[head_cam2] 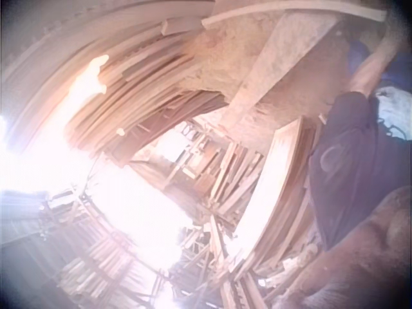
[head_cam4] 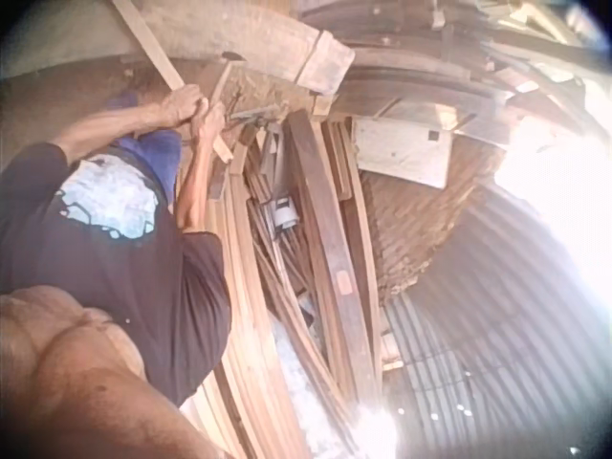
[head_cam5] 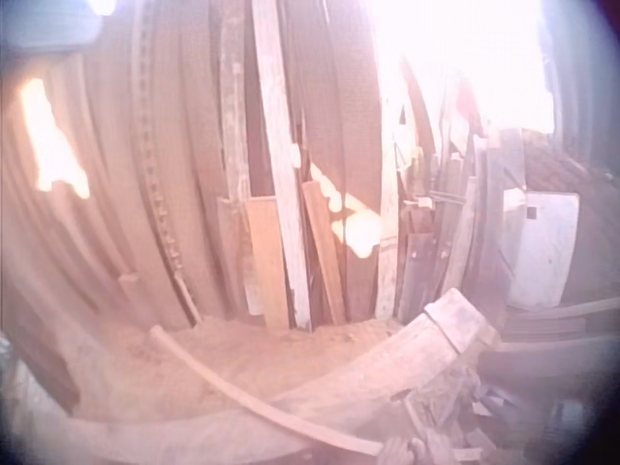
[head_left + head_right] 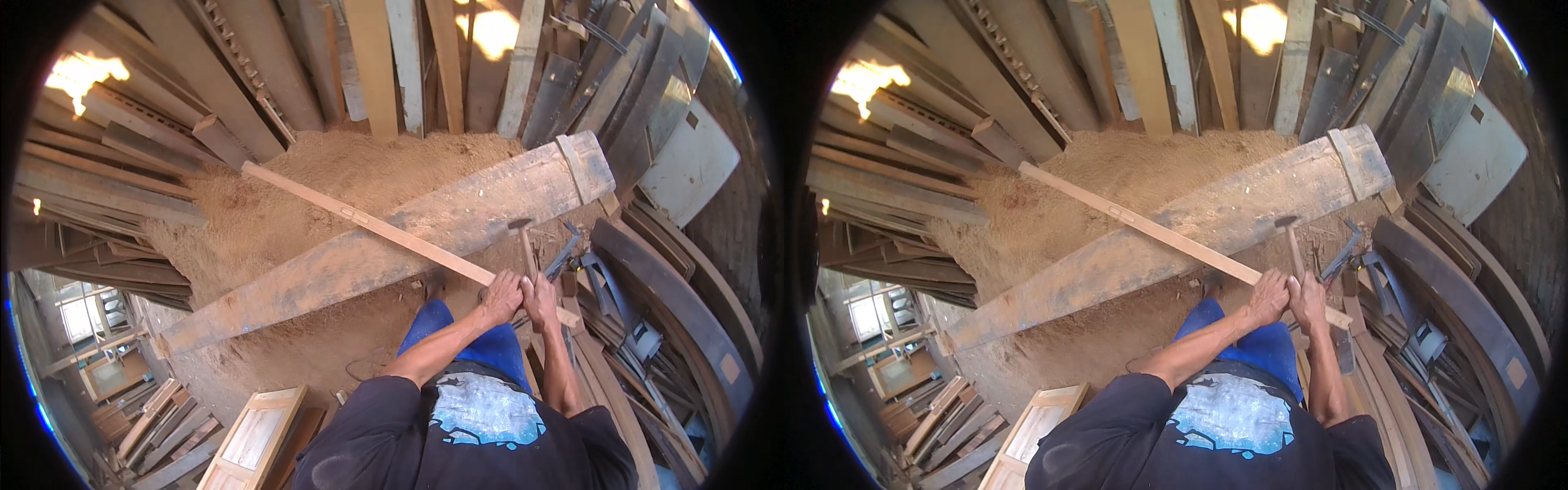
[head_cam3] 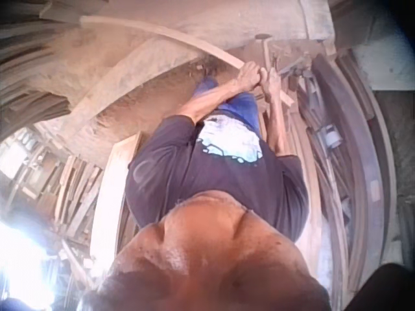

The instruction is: The person uses a ruler to mark a wooden beam, carves into it using a chisel and hammer, and moves a wooden door and planks in a workshop.

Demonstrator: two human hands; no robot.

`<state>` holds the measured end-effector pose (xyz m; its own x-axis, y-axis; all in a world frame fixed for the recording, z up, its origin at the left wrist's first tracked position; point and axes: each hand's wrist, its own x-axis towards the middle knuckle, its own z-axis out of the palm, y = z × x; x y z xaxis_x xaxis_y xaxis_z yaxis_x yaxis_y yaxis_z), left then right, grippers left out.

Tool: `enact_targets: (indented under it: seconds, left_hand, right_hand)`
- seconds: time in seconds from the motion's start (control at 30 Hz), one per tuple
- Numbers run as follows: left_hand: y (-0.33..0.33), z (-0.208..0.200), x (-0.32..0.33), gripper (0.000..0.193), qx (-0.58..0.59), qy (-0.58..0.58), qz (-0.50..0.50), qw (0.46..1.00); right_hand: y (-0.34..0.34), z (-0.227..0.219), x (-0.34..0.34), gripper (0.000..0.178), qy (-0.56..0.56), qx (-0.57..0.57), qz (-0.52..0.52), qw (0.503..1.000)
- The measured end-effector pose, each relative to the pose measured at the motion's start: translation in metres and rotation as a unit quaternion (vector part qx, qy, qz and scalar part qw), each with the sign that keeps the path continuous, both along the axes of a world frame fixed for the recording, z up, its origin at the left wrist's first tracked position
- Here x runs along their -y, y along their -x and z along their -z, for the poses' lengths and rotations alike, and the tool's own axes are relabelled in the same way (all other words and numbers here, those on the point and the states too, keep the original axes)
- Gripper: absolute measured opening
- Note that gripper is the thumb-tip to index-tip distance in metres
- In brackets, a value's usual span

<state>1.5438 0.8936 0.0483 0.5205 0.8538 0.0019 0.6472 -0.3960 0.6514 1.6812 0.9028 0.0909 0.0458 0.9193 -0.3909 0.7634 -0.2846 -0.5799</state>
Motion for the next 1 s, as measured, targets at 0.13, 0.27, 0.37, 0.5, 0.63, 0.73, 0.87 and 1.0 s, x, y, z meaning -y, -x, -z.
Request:
enact_targets:
  seconds: [0.13, 0.27, 0.37, 0.5, 0.63, 0.73, 0.87, 1.0]
  left_hand:
    - [0.03, -0.028, 0.014, 0.055, 0.005, -0.053, -0.066, 0.996]
    - [0.095, -0.061, 0.017, 0.08, 0.018, -0.023, -0.154, 0.988]
    - [0.162, -0.027, 0.015, 0.048, 0.057, -0.079, -0.389, 0.916]
    - [0.25, 0.017, -0.02, 0.045, 0.185, 0.361, -0.544, 0.734]
    - [0.247, 0.032, -0.043, 0.029, 0.229, 0.357, -0.586, 0.691]
    - [0.238, 0.032, -0.037, 0.033, 0.476, 0.343, -0.555, 0.589]
    - [0.236, 0.03, -0.024, 0.038, 0.466, 0.278, -0.507, 0.67]
    - [0.234, -0.031, -0.006, 0.033, 0.459, 0.383, -0.448, 0.665]
  right_hand:
    - [-0.005, 0.024, 0.044, 0.034, 0.009, 0.024, 0.006, 1.0]
    - [0.004, 0.021, 0.087, 0.043, 0.04, 0.003, 0.007, 0.999]
    - [0.039, -0.025, 0.101, 0.05, 0.116, 0.028, 0.014, 0.993]
    - [0.062, -0.045, 0.126, 0.053, 0.134, 0.028, -0.029, 0.99]
    - [0.062, -0.053, 0.124, 0.051, 0.145, 0.061, -0.052, 0.986]
    - [0.048, -0.057, 0.115, 0.051, 0.134, 0.04, -0.058, 0.988]
    - [0.02, -0.046, 0.107, 0.051, 0.078, -0.001, -0.091, 0.993]
    - [-0.009, -0.038, 0.091, 0.051, 0.168, -0.048, -0.092, 0.98]
